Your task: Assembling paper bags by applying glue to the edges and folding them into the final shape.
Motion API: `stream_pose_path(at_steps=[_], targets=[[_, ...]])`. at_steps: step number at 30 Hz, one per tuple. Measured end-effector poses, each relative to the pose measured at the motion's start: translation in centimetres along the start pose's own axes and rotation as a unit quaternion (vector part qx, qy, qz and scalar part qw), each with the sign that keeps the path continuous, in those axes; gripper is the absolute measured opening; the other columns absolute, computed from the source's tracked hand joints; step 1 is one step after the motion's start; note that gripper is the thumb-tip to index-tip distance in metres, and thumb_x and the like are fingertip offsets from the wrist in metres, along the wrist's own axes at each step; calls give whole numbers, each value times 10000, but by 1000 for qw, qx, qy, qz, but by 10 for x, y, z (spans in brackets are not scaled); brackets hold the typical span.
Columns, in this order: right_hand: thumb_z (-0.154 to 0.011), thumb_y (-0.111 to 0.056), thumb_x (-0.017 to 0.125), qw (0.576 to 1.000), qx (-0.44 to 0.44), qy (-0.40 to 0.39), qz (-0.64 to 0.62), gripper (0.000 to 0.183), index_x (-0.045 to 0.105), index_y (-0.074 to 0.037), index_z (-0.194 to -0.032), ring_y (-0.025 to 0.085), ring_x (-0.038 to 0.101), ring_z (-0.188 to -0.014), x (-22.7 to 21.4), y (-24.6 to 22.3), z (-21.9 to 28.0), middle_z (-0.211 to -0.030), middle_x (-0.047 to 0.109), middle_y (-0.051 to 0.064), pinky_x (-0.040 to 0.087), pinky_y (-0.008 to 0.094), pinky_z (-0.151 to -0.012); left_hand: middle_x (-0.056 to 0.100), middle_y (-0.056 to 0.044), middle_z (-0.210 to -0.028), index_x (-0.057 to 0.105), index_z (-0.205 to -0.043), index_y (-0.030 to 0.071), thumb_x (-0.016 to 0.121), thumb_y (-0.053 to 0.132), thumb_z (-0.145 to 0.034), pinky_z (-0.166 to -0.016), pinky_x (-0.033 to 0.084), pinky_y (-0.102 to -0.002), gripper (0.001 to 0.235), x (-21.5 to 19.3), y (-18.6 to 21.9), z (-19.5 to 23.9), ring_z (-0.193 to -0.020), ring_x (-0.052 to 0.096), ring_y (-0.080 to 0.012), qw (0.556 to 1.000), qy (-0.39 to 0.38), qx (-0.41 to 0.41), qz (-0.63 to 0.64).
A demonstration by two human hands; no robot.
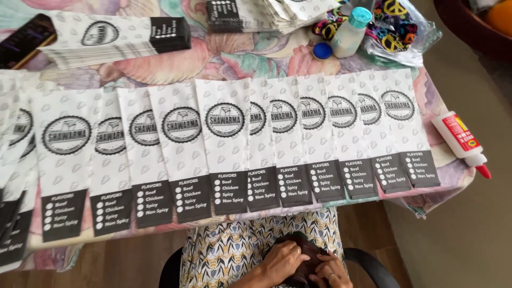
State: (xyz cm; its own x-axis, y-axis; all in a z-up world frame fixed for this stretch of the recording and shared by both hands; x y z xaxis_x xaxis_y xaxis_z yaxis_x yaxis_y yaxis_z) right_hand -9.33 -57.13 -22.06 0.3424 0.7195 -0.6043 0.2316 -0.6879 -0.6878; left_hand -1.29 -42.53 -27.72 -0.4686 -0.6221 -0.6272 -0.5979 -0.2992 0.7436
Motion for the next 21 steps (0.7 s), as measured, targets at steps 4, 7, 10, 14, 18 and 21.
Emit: stream_pose_path(at_steps=[4,7,10,14,18,21], targets=[[-712,-231,870,999,43,-5,-18,512,399,-103,-558,209,691,-767,-26,2,-16,-621,534,30,615,324,-860,676,-146,-832,621,-800,1,807,301,-955,-633,567,-403,386,-19,5,-11,-658,637,-277,990,6,-126,62],[-811,-358,759,964,186,-172,85,182,867,-326,-954,72,782,-886,-69,11,-50,-949,805,-116,525,205,-823,550,-85,-802,609,-716,2,816,268,-941,-642,554,-403,405,-59,52,-4,-662,563,-239,997,60,-19,44],[-820,-304,748,981,-64,-79,165,330,737,-259,-1147,230,711,-1019,-128,-33,-126,-1123,750,47,554,345,-926,500,-80,-985,592,-964,39,597,171,-1122,-872,392,-425,207,-149,124,-19,-872,473,-240,992,9,57,115],[-1092,23,794,950,-135,112,259,323,732,55,-1408,380,659,-1263,-180,-75,-216,-1405,692,253,539,483,-1130,621,-62,-818,652,-1040,35,511,189,-1074,-627,446,-326,212,-324,160,7,-641,554,-177,946,305,99,54],[-1018,-453,505,950,141,-65,273,740,452,43,-1565,512,317,-1436,-171,-59,-286,-1556,356,330,296,651,-1111,726,-151,-1009,629,-773,59,605,445,-1004,-963,515,-420,451,-444,91,37,-1018,667,-293,817,390,-130,-404],[-1012,-585,325,920,162,-116,338,748,326,-128,-1605,500,248,-1475,-154,-43,-295,-1631,238,322,227,638,-1158,227,-302,-1645,343,-1562,-1,346,582,-1049,-1210,50,-627,777,-485,38,54,-1514,151,-454,811,233,-384,-375]])
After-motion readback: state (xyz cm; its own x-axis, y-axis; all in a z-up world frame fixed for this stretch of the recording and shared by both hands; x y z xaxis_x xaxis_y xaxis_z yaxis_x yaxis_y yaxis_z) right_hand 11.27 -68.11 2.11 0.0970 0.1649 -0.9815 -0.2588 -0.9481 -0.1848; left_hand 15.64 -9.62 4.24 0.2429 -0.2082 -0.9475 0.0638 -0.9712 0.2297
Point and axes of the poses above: each hand's wrist, its own z-axis away from the middle knuckle, its own x-axis out of the palm, y = z × x, the point moved 4 cm from there along -z, towards the middle knuckle
